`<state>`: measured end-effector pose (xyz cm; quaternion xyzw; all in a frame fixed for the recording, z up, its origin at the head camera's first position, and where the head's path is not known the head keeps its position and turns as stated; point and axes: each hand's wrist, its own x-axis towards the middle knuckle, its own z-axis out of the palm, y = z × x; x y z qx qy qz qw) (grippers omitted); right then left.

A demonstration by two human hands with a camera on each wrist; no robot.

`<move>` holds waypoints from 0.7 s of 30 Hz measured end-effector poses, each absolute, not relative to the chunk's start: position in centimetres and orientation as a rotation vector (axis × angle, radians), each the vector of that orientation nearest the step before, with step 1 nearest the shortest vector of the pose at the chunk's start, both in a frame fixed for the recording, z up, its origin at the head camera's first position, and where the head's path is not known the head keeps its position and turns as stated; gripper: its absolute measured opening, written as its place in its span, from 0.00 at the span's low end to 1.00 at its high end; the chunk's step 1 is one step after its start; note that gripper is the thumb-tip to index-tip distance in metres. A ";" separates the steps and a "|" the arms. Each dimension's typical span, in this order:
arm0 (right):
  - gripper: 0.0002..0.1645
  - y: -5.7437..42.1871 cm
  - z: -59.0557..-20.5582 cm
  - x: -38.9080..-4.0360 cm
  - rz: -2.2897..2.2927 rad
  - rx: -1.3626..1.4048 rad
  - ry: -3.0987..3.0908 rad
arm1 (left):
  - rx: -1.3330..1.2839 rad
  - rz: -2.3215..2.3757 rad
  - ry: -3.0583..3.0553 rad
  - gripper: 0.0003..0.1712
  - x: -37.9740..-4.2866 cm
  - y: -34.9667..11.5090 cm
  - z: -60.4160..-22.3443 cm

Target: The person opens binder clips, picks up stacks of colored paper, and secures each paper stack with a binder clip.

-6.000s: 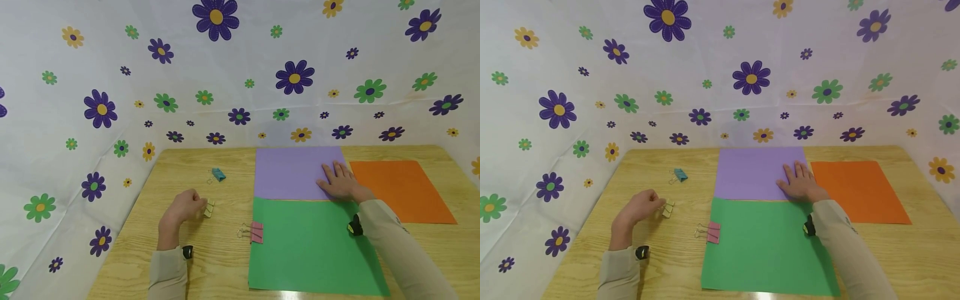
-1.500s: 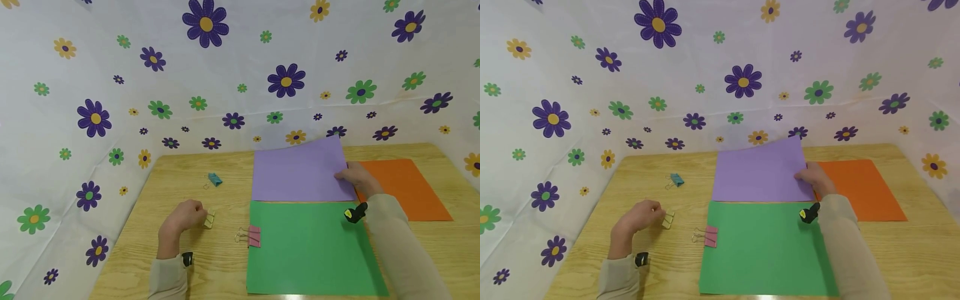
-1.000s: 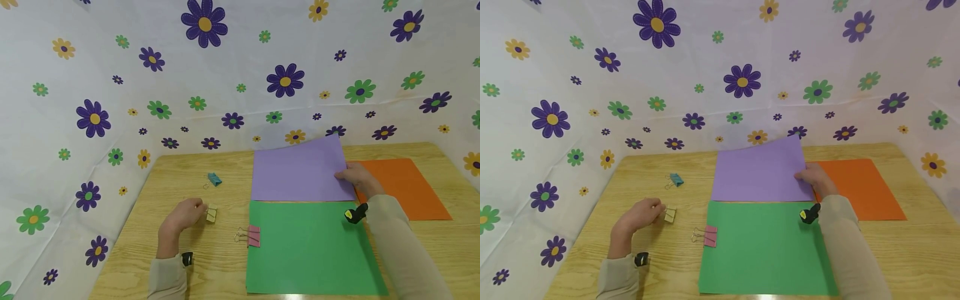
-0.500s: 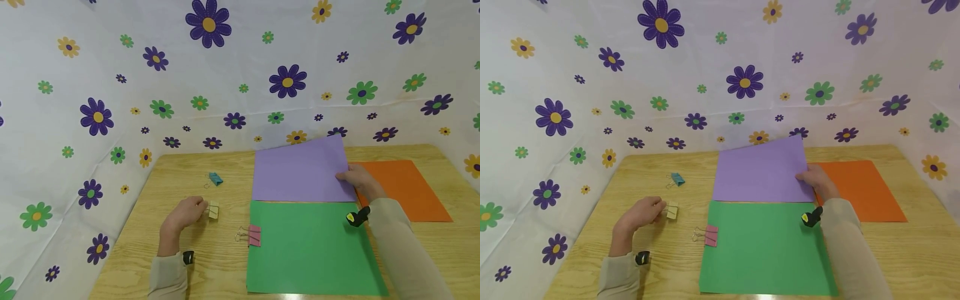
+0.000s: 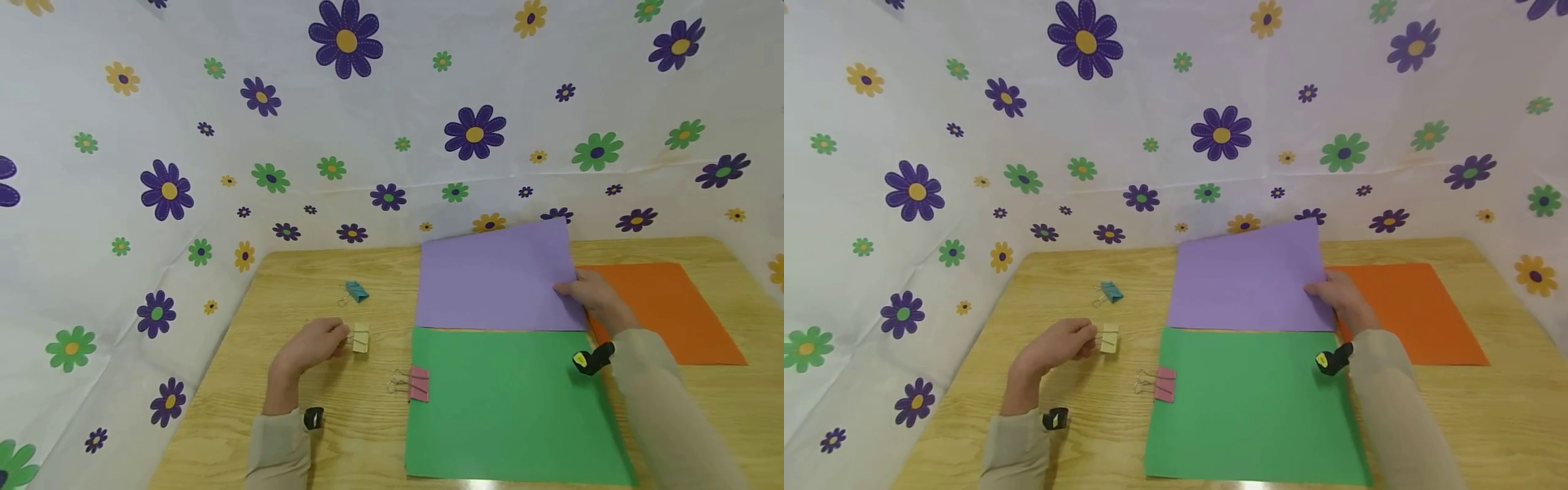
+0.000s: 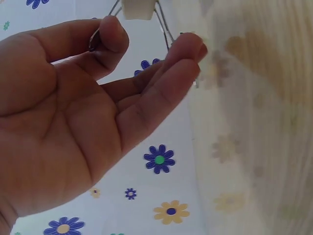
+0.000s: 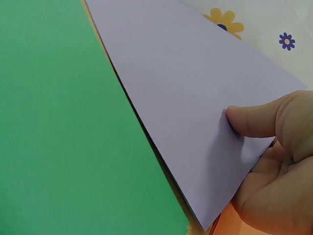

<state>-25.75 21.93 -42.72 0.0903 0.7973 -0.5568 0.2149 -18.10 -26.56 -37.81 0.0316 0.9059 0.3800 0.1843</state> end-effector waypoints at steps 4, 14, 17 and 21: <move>0.40 22.4 -43.0 -25.5 -1.579 0.248 2.194 | 0.045 1.159 2.502 0.18 -18.5 -26.4 -38.4; 0.41 23.0 -43.1 -25.0 -1.771 0.208 2.112 | 0.005 1.542 2.400 0.19 -19.0 -26.7 -38.7; 0.41 22.8 -42.5 -24.7 -1.808 0.203 2.095 | -0.025 1.644 2.362 0.28 -19.1 -26.7 -38.2; 0.41 22.4 -41.6 -24.3 -1.877 0.183 2.069 | -0.096 1.774 2.273 0.28 -19.4 -26.4 -37.9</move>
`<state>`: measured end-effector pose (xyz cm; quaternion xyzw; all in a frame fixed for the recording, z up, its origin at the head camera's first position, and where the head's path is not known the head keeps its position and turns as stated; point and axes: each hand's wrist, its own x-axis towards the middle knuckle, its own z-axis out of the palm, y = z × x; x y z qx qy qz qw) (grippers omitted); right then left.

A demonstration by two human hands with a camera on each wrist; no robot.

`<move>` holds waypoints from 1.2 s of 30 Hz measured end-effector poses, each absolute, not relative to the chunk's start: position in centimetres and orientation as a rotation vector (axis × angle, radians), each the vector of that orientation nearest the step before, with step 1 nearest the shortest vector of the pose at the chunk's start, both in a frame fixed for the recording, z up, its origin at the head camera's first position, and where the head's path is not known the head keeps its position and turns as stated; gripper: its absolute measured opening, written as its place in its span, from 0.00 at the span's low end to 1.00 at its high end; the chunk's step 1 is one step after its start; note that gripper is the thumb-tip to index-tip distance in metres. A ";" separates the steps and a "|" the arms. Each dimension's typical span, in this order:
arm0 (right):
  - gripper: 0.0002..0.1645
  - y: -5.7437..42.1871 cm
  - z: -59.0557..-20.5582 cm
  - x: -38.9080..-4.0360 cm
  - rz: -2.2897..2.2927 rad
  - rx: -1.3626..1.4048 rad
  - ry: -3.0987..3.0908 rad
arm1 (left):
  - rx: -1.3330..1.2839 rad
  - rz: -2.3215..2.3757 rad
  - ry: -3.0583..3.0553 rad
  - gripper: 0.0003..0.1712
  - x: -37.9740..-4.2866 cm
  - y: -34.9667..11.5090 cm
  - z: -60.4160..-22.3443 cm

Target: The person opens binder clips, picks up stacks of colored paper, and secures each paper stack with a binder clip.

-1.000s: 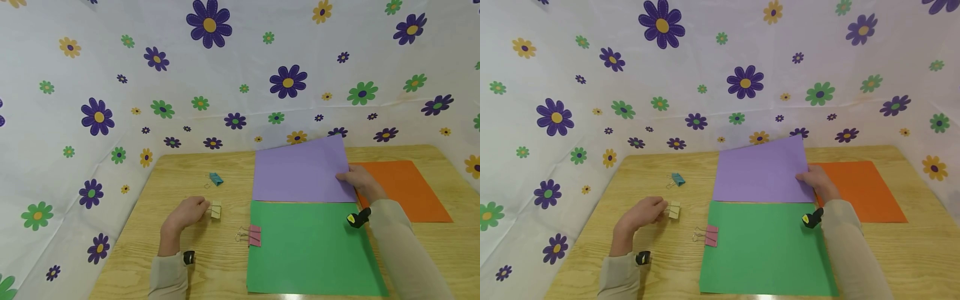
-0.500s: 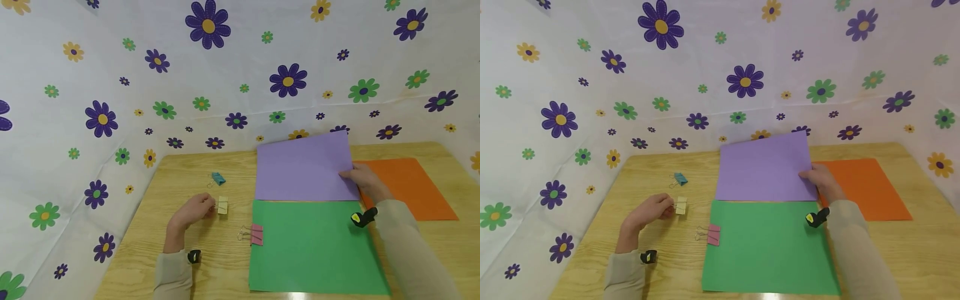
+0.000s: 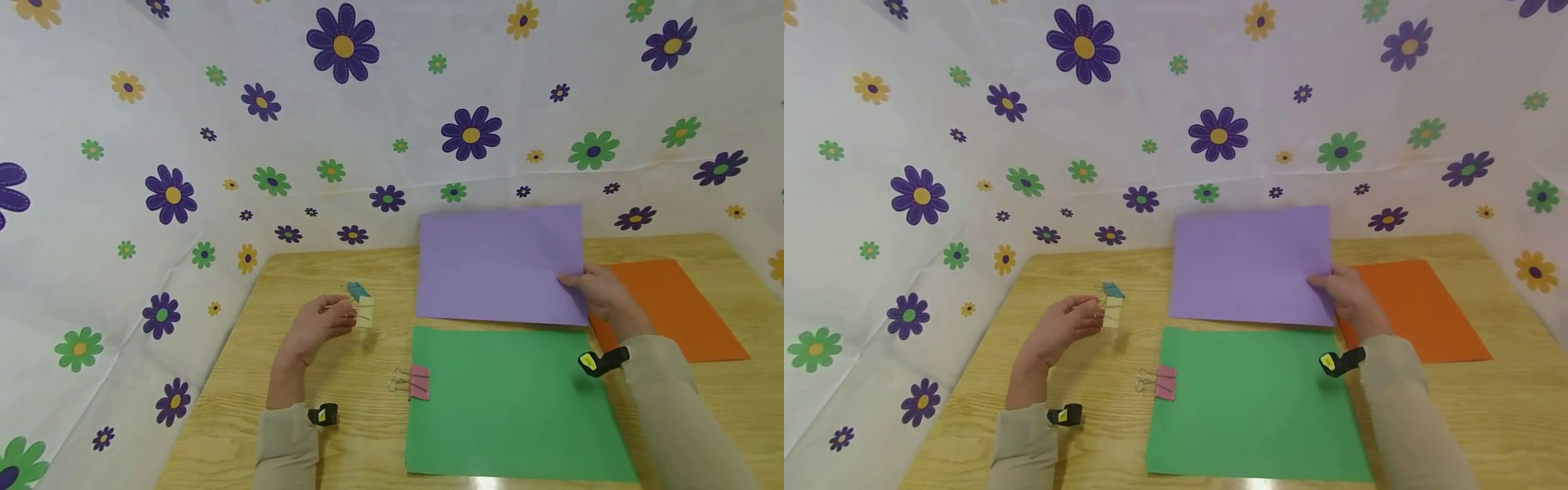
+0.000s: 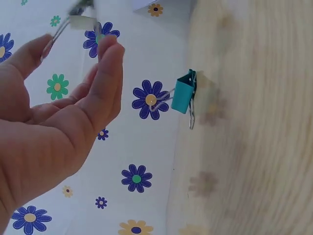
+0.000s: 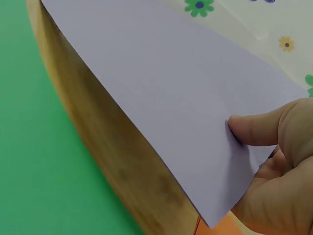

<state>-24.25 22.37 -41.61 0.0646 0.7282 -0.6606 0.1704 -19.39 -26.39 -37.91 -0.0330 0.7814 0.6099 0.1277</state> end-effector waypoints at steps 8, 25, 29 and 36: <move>0.42 22.2 -40.3 -23.3 -1.908 0.139 2.041 | -0.231 1.954 2.080 0.20 -19.6 -25.2 -36.8; 0.10 22.1 -37.7 -20.1 -2.495 0.043 1.475 | -0.048 2.170 1.956 0.16 -19.7 -21.8 -35.4; 0.12 22.2 -37.6 -19.6 -2.539 -0.024 1.462 | -0.037 2.261 1.878 0.17 -19.6 -21.5 -35.3; 0.13 22.4 -37.7 -19.6 -2.591 -0.078 1.392 | -0.030 2.349 1.821 0.19 -19.5 -21.8 -35.3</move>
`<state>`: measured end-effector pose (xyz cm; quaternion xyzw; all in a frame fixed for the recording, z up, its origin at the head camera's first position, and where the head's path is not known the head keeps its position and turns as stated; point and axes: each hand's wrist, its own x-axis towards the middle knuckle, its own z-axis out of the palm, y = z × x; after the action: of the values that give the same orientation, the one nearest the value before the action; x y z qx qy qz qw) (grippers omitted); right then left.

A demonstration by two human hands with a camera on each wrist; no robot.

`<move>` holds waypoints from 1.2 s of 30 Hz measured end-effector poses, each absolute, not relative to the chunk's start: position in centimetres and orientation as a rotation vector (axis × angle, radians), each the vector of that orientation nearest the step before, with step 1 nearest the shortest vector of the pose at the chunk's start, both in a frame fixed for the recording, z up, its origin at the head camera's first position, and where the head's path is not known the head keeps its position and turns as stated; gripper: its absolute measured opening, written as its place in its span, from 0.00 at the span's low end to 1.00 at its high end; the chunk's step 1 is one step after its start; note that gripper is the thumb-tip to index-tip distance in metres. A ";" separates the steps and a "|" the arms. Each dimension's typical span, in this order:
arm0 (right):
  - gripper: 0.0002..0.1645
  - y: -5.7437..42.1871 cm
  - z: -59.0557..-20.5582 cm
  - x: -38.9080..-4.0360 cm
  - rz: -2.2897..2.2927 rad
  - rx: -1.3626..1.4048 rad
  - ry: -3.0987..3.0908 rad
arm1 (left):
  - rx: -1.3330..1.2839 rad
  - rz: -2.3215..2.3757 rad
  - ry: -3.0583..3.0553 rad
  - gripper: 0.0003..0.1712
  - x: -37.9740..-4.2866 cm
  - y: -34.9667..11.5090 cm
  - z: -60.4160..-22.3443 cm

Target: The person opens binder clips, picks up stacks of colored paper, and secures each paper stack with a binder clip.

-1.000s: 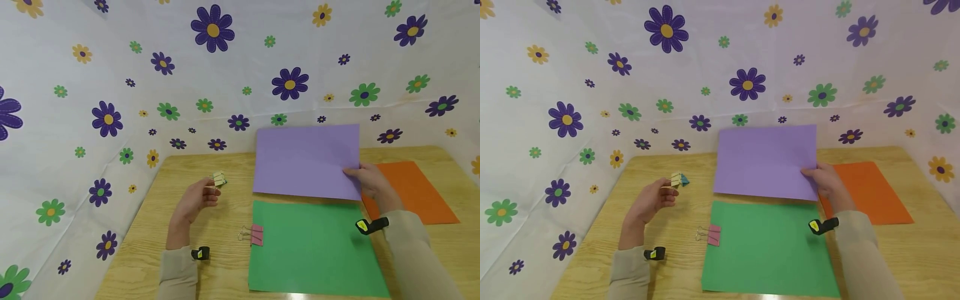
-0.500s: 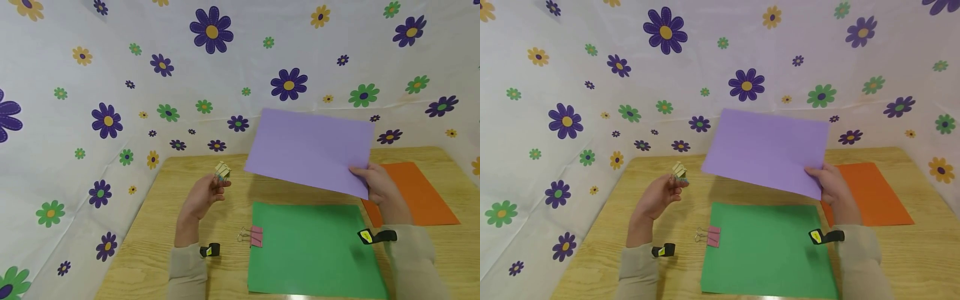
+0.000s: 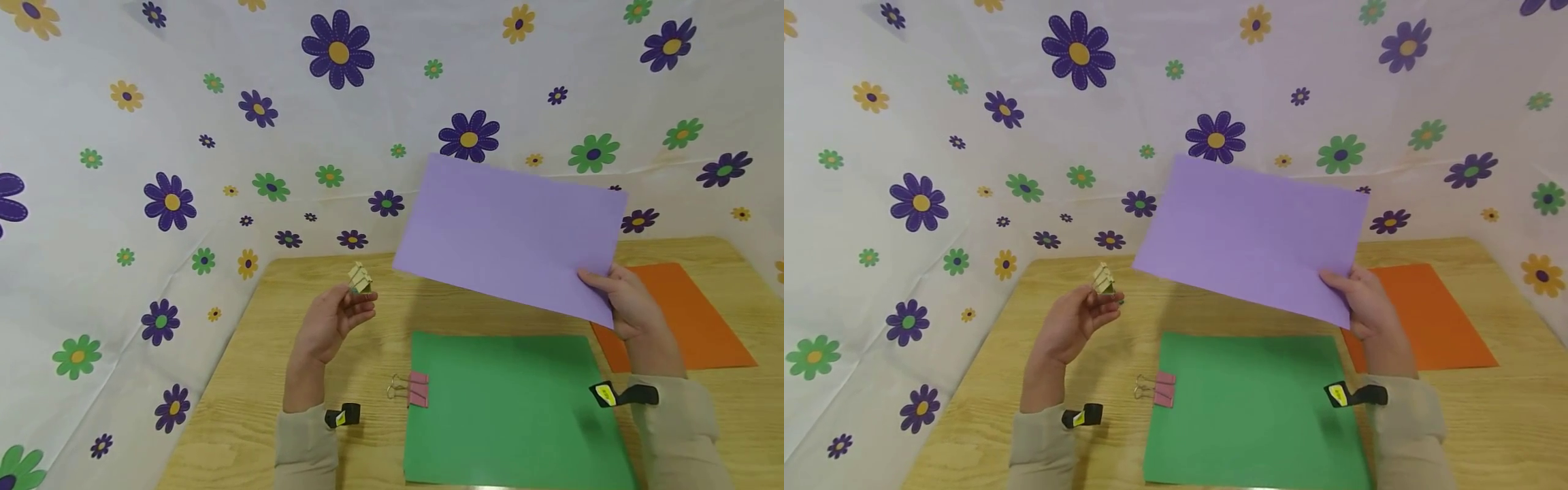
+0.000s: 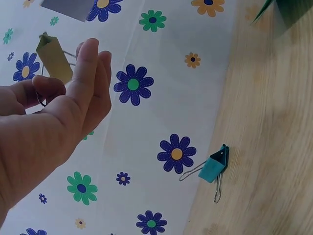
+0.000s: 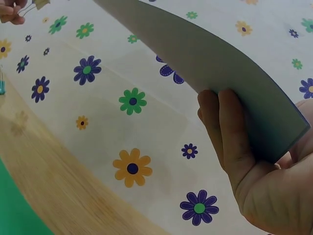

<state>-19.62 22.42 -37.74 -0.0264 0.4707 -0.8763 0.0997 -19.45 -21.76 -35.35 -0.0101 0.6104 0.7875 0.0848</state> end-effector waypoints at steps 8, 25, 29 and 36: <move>0.15 22.3 -37.6 -19.2 -2.610 -0.111 1.340 | -0.021 2.301 1.826 0.15 -19.3 -21.5 -35.7; 0.17 22.3 -38.5 -19.2 -2.397 -0.102 1.518 | 0.035 2.253 1.836 0.04 -19.3 -21.2 -35.8; 0.21 22.8 -38.6 -19.0 -2.409 -0.138 1.491 | 0.038 2.240 1.851 0.07 -19.3 -21.1 -35.8; 0.21 23.7 -38.4 -18.7 -2.406 -0.107 1.471 | 0.013 2.219 1.895 0.16 -19.1 -20.9 -35.6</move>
<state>-18.70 23.73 -38.42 -0.0374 0.5147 -0.8417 0.1589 -19.14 -20.87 -35.58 0.0043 0.6452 0.7558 0.1115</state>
